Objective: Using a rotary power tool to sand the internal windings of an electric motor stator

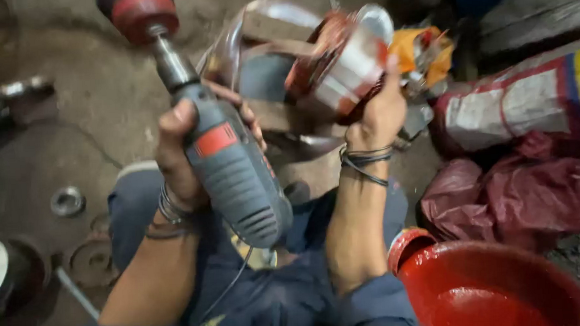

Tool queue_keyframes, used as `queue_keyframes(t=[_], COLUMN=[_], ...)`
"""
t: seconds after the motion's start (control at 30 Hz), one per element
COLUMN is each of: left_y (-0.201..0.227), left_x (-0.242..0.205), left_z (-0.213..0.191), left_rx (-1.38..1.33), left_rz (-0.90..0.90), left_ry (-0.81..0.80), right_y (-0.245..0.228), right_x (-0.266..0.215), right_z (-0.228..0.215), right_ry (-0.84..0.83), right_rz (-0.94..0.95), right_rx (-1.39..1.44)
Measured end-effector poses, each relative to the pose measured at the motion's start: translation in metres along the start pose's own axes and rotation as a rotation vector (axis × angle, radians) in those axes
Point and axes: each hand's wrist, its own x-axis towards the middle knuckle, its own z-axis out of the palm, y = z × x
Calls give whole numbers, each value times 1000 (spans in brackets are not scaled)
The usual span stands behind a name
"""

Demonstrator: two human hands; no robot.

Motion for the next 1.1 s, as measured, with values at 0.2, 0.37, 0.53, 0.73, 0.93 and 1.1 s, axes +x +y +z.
queue_keyframes(t=[0.2,0.37,0.53,0.73,0.93,1.1], left_y=[4,7,10,12,14,10], left_x=[0,0,-2,-2,-1,-9], left_z=[-13,-4,2,0,2,3], left_rx=[-105,-35,17,-74,-36,-59], left_rz=[-4,100,147,107,132,110], left_ry=[-58,-39,-2,-33,17,-5], right_y=[16,38,44,35,-33,-31], right_x=[-26,-47,-60,-64,-60,176], right_z=[7,9,19,4,-23,10], right_ry=[-46,-55,-134,-362,-344,-655], right_rz=[91,135,58,-38,-235,-1259], right_rx=[643,767,748,658,-109,-902])
